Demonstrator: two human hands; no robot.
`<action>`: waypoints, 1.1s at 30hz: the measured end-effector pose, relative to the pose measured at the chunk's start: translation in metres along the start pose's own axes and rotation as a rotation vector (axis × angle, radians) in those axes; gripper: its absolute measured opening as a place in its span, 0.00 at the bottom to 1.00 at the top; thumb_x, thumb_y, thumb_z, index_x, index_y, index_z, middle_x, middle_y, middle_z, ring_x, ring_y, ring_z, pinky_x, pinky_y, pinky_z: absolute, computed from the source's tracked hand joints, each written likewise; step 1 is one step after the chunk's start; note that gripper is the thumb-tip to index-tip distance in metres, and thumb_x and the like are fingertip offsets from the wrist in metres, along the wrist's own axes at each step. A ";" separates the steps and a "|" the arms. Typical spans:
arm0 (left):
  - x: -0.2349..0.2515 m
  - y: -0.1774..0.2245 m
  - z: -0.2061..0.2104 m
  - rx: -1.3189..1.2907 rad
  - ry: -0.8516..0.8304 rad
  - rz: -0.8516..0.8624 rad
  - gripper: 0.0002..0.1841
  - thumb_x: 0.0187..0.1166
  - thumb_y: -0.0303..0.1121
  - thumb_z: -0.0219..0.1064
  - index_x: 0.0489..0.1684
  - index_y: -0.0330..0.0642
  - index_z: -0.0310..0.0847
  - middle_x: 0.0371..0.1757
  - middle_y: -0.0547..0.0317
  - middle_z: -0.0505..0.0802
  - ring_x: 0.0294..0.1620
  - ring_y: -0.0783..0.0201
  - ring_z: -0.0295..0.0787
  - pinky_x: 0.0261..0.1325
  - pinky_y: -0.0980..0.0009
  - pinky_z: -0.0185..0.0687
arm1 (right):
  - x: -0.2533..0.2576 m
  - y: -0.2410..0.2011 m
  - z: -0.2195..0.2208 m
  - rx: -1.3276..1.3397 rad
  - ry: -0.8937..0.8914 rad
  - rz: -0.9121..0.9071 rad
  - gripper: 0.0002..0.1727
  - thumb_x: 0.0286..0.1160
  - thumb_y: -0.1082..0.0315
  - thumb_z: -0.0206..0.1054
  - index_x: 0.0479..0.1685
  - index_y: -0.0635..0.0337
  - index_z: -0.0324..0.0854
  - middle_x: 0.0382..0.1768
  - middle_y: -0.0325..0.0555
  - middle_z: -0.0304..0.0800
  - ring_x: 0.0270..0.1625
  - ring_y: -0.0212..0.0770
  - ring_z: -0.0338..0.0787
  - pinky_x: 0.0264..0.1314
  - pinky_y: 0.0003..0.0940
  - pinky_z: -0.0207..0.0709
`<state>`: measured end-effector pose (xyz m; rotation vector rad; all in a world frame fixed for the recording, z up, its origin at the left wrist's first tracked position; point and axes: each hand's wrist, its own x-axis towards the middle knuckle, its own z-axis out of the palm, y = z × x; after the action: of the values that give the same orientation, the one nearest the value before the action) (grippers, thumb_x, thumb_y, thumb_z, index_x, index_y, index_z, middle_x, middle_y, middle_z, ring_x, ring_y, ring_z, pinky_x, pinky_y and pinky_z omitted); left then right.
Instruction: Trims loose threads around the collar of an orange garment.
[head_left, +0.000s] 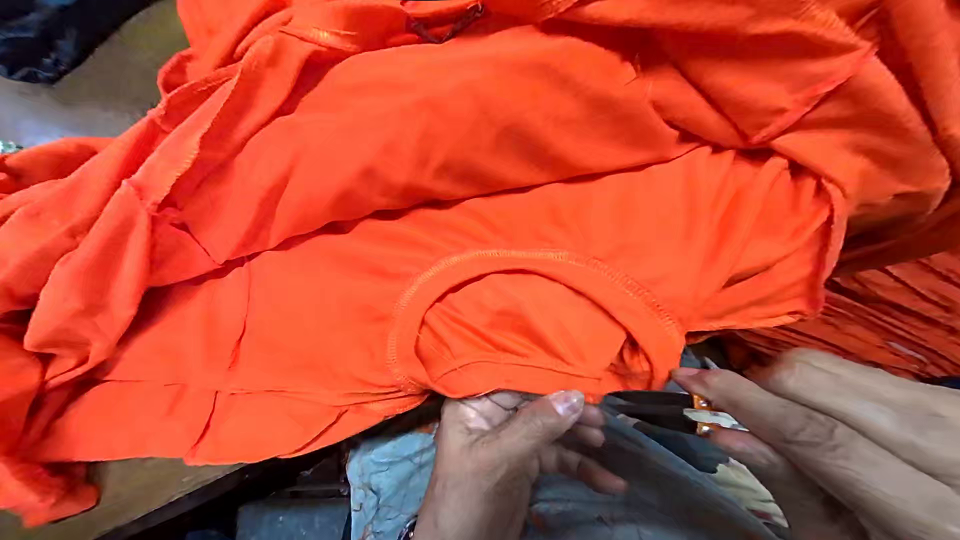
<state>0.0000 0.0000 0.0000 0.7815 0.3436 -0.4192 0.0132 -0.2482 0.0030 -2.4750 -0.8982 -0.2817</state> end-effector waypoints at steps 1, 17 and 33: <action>0.000 0.000 0.000 -0.009 -0.012 -0.005 0.06 0.80 0.22 0.65 0.41 0.27 0.89 0.39 0.41 0.95 0.37 0.56 0.97 0.40 0.60 0.95 | -0.001 0.001 0.001 -0.003 -0.003 -0.002 0.19 0.90 0.56 0.56 0.62 0.59 0.85 0.31 0.51 0.83 0.31 0.47 0.81 0.30 0.41 0.70; -0.006 -0.001 0.005 -0.046 -0.051 0.002 0.08 0.83 0.23 0.64 0.39 0.26 0.88 0.37 0.44 0.94 0.35 0.58 0.95 0.37 0.62 0.95 | 0.000 -0.006 0.003 -0.021 0.013 0.008 0.19 0.91 0.57 0.56 0.62 0.60 0.86 0.30 0.51 0.82 0.30 0.48 0.79 0.29 0.41 0.68; -0.008 -0.002 0.008 -0.093 -0.052 0.016 0.09 0.82 0.21 0.62 0.38 0.27 0.89 0.37 0.43 0.94 0.35 0.59 0.95 0.39 0.63 0.95 | 0.002 -0.009 0.003 -0.044 0.027 0.000 0.19 0.90 0.57 0.57 0.62 0.60 0.85 0.30 0.51 0.81 0.31 0.48 0.79 0.31 0.41 0.68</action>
<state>-0.0062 -0.0051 0.0077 0.6810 0.3065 -0.4052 0.0086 -0.2391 0.0043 -2.5049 -0.8899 -0.3372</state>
